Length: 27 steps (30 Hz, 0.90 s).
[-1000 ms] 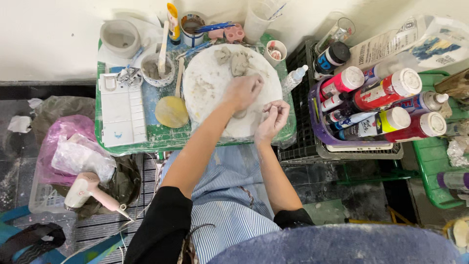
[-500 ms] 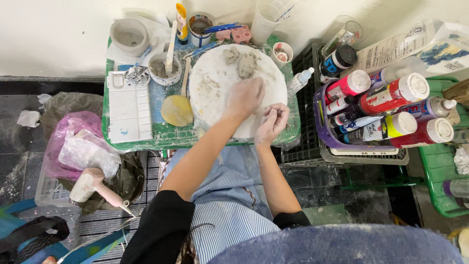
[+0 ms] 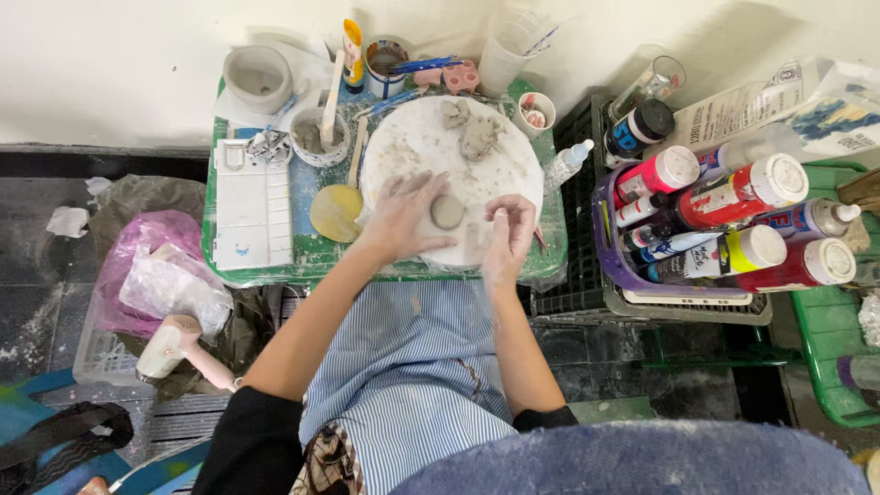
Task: The person takes pieces of clay from a container, rolls a piece into a ball between their palms, and presses a hole into the center of the ball by hand on a white board.
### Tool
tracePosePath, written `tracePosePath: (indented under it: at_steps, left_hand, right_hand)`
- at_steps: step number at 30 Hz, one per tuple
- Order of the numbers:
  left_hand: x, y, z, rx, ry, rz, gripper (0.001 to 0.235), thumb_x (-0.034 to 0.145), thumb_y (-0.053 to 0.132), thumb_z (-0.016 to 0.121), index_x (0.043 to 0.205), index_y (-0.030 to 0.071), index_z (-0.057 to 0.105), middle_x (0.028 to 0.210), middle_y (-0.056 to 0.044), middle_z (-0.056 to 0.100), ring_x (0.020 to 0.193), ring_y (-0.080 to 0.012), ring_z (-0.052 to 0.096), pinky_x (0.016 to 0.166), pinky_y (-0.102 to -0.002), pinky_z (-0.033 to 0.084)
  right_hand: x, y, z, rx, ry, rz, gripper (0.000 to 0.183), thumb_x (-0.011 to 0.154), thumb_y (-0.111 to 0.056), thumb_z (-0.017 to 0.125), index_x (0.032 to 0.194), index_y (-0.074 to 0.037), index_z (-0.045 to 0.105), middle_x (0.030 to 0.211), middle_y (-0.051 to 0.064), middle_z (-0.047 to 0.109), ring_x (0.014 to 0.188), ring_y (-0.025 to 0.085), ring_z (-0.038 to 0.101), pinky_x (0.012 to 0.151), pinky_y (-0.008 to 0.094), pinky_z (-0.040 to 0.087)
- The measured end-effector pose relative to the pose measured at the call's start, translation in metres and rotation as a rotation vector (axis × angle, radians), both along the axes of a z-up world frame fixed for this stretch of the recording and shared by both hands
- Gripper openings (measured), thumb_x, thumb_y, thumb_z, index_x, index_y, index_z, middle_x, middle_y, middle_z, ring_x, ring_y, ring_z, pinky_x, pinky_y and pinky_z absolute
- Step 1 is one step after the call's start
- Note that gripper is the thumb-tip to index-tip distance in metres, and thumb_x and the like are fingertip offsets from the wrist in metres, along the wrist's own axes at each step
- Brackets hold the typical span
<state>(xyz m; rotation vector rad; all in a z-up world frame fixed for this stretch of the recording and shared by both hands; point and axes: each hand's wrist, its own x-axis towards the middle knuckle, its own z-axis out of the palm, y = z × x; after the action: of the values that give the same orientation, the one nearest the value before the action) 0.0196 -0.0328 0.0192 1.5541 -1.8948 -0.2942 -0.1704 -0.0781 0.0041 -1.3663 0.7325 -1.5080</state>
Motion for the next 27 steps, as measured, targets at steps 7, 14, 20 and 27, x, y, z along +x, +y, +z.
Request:
tracePosePath:
  at_steps: [7,14,20,27]
  left_hand:
    - [-0.008,-0.005,-0.001,0.064,-0.014,0.076,0.069,0.075,0.056,0.08,0.13,0.017,0.065,0.152,-0.001,0.051,0.138,-0.0239,0.048,0.112,-0.051,0.029]
    - [-0.01,0.002,-0.013,-0.04,0.088,0.086,0.111,0.071,0.06,0.084,0.157,0.008,0.038,0.149,-0.01,0.052,0.141,-0.0278,0.047,0.117,-0.051,0.029]
    - [-0.009,0.017,-0.019,-0.191,0.019,0.225,0.138,0.054,0.068,0.09,0.157,0.0,0.027,0.16,-0.019,0.036,0.15,-0.0378,0.031,0.121,-0.06,0.017]
    - [-0.004,0.025,-0.035,-0.127,0.019,0.321,0.144,0.055,0.075,0.087,0.156,-0.006,0.024,0.16,-0.022,0.033,0.152,-0.0382,0.026,0.121,-0.061,0.015]
  right_hand:
    - [-0.024,-0.003,0.032,-0.414,1.001,-0.024,0.037,0.089,-0.022,0.071,0.124,-0.01,0.068,0.141,0.011,0.058,0.138,0.04,0.039,0.116,0.049,0.031]
    - [-0.016,-0.017,0.027,-0.399,0.945,-0.051,0.034,0.099,-0.022,0.067,0.132,-0.014,0.065,0.148,0.009,0.055,0.148,0.038,0.034,0.125,0.049,0.029]
    - [0.042,-0.053,0.03,-0.512,0.92,0.164,0.051,0.098,-0.021,0.062,0.146,-0.012,0.05,0.157,0.017,0.042,0.153,0.039,0.026,0.129,0.054,0.018]
    - [0.069,-0.065,-0.009,-0.735,1.221,0.172,0.06,0.1,-0.03,0.059,0.155,-0.012,0.042,0.167,0.018,0.027,0.155,0.043,0.017,0.127,0.057,0.01]
